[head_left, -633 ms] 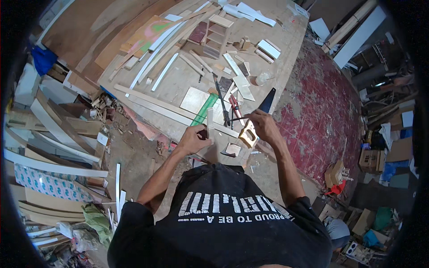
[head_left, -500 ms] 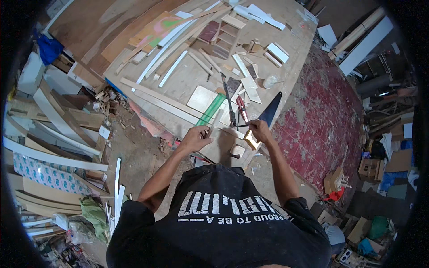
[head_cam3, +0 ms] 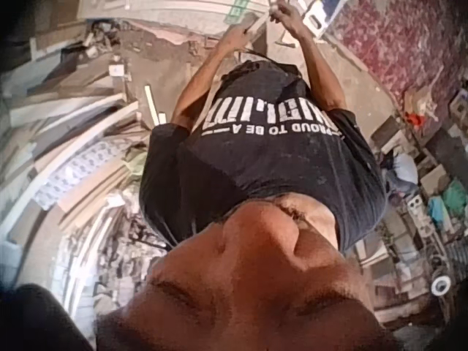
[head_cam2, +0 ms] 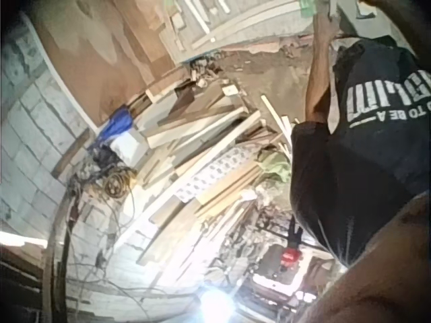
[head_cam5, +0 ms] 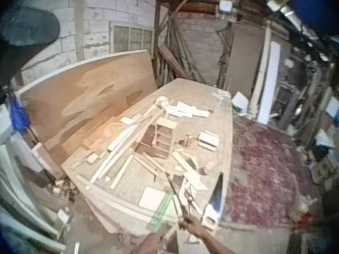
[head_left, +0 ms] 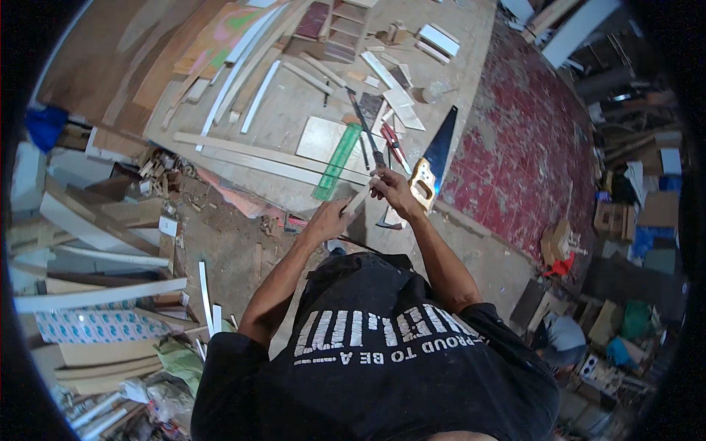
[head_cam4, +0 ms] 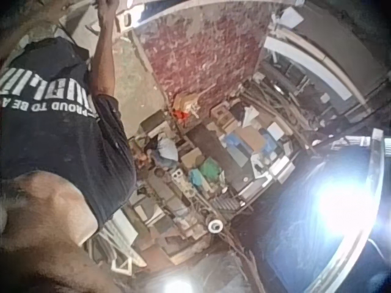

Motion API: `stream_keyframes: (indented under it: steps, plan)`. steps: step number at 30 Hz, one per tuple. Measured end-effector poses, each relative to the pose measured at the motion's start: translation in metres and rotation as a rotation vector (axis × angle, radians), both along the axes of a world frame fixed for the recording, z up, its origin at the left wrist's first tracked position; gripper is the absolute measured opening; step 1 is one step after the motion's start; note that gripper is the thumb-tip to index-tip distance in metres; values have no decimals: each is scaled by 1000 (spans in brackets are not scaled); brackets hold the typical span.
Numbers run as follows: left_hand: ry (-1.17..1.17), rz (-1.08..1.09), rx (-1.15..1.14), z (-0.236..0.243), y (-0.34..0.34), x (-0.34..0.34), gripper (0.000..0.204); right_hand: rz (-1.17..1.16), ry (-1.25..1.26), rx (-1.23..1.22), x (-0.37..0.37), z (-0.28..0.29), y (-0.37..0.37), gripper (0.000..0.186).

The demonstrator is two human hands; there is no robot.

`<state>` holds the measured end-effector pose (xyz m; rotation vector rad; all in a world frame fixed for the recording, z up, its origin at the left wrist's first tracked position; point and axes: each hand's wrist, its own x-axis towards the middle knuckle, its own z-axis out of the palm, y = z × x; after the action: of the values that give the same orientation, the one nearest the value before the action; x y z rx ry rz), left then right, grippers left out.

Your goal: The person sands small wooden pieces with sandpaper, cuts a wooden piece using a hand saw, and fits the wooden pieces onto a miniature wooden shelf.

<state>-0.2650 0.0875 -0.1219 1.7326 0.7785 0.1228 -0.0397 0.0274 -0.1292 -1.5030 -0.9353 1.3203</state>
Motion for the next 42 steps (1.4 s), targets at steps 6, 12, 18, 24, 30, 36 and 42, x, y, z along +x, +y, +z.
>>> stream_keyframes:
  steps: [6, 12, 18, 24, 30, 36, 42]
  plan:
    - [55, 86, 263, -54, -1, 8, 40, -555, 183, -132, 15, -30, -67, 17]
    - [41, 18, 679, -50, -7, 56, 39, -754, 332, -276, 22, -29, -128, 16]
    - [74, -314, 337, -37, -44, 85, 29, -593, 424, -299, 27, -35, -130, 15]
    - [154, -78, 282, -45, -81, 75, 26, -157, -1029, -43, 83, -47, -98, 33]
    - [350, -228, 251, -45, -141, 100, 26, 474, -1077, -80, 115, -66, -70, 48]
    - [264, -25, 382, -68, -149, 131, 24, 223, -874, 65, 117, -32, -85, 47]
    - [203, -76, 568, -76, -126, 149, 24, -261, -580, 214, 148, 2, -121, 31]
